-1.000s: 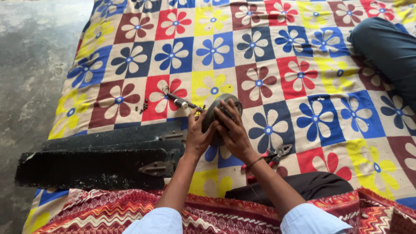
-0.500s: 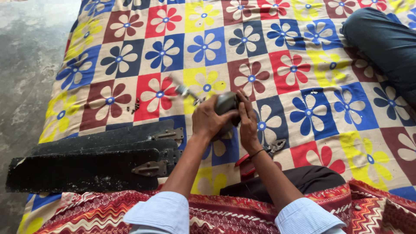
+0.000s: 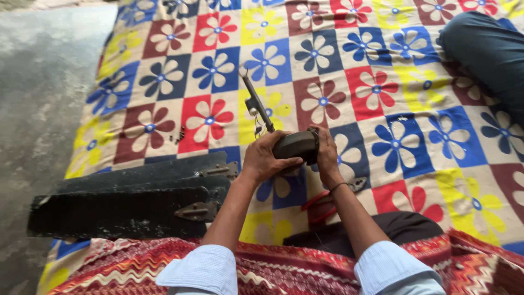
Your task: The person sits on a mat and works on a circular electrical component with a vertical rod. They use a cloth to wipe the surface and then use pliers to adjust wires and parts on the component.
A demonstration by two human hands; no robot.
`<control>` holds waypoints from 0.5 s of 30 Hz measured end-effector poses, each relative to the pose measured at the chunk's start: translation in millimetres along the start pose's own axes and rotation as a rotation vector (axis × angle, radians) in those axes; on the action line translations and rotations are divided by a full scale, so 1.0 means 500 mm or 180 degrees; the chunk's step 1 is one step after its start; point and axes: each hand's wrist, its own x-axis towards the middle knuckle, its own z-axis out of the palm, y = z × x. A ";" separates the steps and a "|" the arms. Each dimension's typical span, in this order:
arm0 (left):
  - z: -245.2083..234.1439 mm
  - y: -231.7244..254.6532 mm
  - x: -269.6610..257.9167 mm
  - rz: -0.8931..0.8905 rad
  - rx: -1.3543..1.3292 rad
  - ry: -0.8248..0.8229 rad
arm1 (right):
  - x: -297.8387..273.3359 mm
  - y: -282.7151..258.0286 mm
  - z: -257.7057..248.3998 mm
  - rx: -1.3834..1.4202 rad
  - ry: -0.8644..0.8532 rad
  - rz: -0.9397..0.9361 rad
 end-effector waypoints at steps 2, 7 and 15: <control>-0.011 -0.021 0.006 0.0243 -0.0022 0.0201 | 0.009 0.000 0.018 0.0082 -0.0066 0.0040; -0.033 -0.083 -0.002 0.0344 0.0233 0.0377 | -0.025 -0.046 0.071 -0.0826 -0.0604 -0.1786; -0.013 -0.111 -0.032 0.0073 -0.0109 0.0526 | -0.007 -0.024 0.074 -0.1488 -0.0467 -0.1746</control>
